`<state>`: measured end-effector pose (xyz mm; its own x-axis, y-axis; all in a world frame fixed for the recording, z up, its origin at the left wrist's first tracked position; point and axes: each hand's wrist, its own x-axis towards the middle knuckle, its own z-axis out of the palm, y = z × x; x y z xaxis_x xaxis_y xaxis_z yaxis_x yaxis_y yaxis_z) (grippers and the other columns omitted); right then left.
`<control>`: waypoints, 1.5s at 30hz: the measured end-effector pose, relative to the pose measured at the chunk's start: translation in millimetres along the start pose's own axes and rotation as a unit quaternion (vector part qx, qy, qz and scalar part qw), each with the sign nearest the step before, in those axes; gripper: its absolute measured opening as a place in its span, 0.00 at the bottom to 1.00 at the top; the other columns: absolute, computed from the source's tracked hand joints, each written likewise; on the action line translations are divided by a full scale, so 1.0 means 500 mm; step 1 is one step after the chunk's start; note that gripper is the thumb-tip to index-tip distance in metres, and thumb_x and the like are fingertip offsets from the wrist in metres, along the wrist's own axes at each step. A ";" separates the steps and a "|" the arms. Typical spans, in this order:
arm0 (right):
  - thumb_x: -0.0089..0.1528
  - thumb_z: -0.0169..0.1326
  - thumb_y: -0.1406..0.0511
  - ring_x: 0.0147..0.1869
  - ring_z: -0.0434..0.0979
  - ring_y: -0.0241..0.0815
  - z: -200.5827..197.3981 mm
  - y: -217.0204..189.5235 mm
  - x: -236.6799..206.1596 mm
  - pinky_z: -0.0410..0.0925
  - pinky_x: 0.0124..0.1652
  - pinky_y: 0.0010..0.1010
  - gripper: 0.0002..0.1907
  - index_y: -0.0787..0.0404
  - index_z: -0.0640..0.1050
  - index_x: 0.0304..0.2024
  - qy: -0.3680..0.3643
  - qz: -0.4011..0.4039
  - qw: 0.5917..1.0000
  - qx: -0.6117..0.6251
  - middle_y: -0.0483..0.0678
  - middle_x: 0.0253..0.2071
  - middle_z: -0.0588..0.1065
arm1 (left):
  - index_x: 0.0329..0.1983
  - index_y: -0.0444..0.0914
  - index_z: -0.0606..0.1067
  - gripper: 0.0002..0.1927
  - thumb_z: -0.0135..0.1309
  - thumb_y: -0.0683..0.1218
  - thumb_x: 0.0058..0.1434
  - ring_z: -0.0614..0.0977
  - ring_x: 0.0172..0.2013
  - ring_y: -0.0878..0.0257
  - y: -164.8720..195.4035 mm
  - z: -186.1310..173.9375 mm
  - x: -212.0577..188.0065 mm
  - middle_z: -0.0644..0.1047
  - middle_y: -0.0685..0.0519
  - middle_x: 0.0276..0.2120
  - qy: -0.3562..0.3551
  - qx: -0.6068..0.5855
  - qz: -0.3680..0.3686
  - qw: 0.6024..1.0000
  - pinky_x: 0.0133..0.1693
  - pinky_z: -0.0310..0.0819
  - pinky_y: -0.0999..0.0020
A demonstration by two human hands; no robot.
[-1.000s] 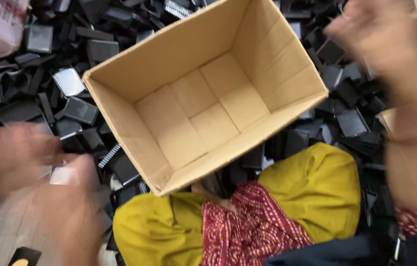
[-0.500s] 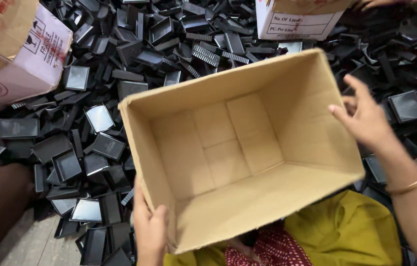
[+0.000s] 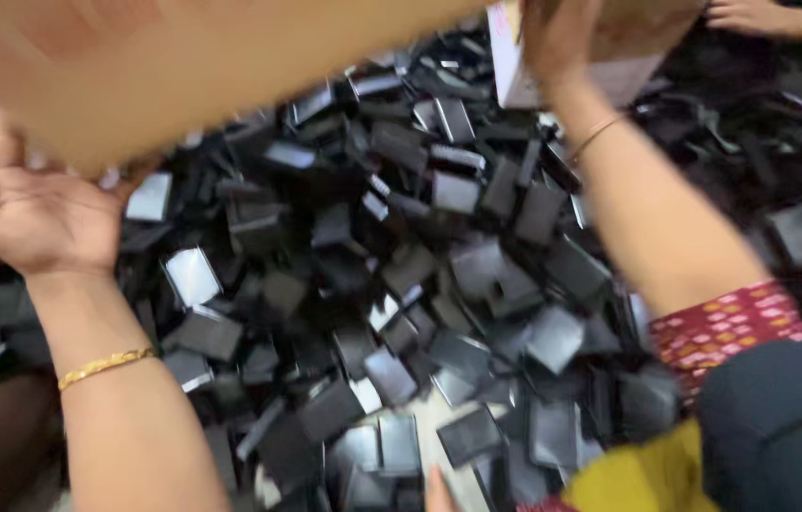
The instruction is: The person sits on the floor among a large pile of black plastic boxes, picks up bases and lids one at a time, fits each lid onto a base, and places the assembled boxes into a cardboard box. At the start the person briefly eats from a small cup before beginning the assembly work.
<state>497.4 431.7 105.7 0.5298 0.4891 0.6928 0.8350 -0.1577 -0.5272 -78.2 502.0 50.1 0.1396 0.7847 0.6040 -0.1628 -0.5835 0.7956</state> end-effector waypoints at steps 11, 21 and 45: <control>0.71 0.47 0.63 0.71 0.67 0.68 0.366 -0.107 -0.171 0.65 0.62 0.35 0.36 0.52 0.50 0.78 -0.250 0.004 0.850 0.464 0.62 0.78 0.57 | 0.73 0.41 0.58 0.40 0.64 0.53 0.64 0.69 0.65 0.47 -0.312 0.193 0.124 0.66 0.38 0.64 0.141 0.312 -0.127 0.931 0.66 0.63 0.49; 0.60 0.44 0.36 0.71 0.61 0.65 0.464 -0.141 -0.214 0.57 0.63 0.60 0.51 0.52 0.48 0.77 -0.383 0.442 0.573 0.574 0.65 0.71 0.59 | 0.80 0.41 0.58 0.34 0.50 0.58 0.75 0.39 0.75 0.24 -0.181 0.242 0.251 0.43 0.35 0.78 0.088 0.474 0.037 0.875 0.74 0.33 0.34; 0.51 0.51 0.34 0.72 0.66 0.53 -0.001 -0.007 -0.642 0.62 0.66 0.53 0.57 0.63 0.61 0.71 -0.316 0.531 0.494 0.612 0.54 0.69 0.67 | 0.59 0.43 0.74 0.26 0.39 0.62 0.70 0.66 0.63 0.41 0.151 0.549 0.079 0.74 0.44 0.59 -0.109 0.473 0.045 0.873 0.59 0.38 0.19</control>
<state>324.4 274.8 -115.0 0.0975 0.9189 -0.3823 -0.7839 -0.1658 -0.5983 183.2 431.4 146.7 0.3670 0.7286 0.5784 0.6820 -0.6336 0.3653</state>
